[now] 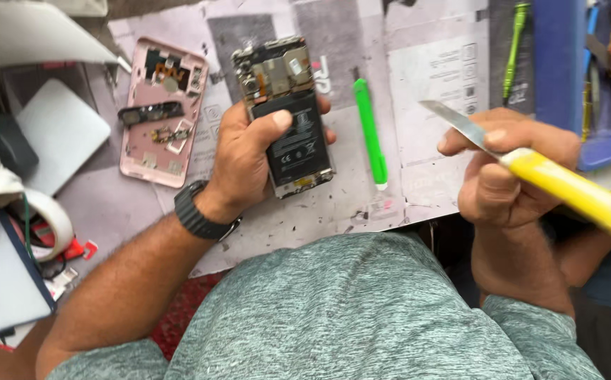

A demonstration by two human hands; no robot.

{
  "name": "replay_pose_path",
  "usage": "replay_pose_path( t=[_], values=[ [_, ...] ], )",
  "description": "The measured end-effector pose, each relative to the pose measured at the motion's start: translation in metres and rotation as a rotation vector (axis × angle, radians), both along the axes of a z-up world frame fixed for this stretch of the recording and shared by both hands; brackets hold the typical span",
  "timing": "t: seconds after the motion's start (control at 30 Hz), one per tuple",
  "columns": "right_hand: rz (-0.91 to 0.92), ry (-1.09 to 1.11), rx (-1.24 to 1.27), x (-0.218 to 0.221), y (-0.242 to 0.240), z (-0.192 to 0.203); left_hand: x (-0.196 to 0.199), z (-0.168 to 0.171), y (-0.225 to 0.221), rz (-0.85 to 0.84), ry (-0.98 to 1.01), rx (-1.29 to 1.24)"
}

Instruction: The person is repairing a disassembled smartphone. They handle a small circuit board and then use a yellow-handled spudger and a green plastic tool to pry and adjust components around the battery and motherboard area. The person works on the device's internal assembly, manipulating connectors and parts with precision tools.

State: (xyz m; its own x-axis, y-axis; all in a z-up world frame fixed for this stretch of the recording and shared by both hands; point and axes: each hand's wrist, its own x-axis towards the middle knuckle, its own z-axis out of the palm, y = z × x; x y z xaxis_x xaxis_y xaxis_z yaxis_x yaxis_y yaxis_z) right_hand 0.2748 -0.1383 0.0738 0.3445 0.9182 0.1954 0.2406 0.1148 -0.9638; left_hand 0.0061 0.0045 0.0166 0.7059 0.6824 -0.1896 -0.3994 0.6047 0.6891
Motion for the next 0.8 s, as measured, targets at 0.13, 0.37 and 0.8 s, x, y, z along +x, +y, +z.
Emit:
replay_pose_path(
  t=[0.13,0.37,0.8],
  values=[
    [0.229,-0.355,0.185,-0.019,0.027,-0.019,-0.002,-0.002,-0.002,-0.001,0.005,-0.021],
    [0.208,-1.057,-0.033,-0.035,0.036,-0.029,0.003,0.001,-0.002,-0.009,0.008,-0.040],
    [0.187,-0.489,0.121,-0.027,0.030,0.000,-0.001,0.000,-0.001,-0.007,0.012,0.007]
  ],
)
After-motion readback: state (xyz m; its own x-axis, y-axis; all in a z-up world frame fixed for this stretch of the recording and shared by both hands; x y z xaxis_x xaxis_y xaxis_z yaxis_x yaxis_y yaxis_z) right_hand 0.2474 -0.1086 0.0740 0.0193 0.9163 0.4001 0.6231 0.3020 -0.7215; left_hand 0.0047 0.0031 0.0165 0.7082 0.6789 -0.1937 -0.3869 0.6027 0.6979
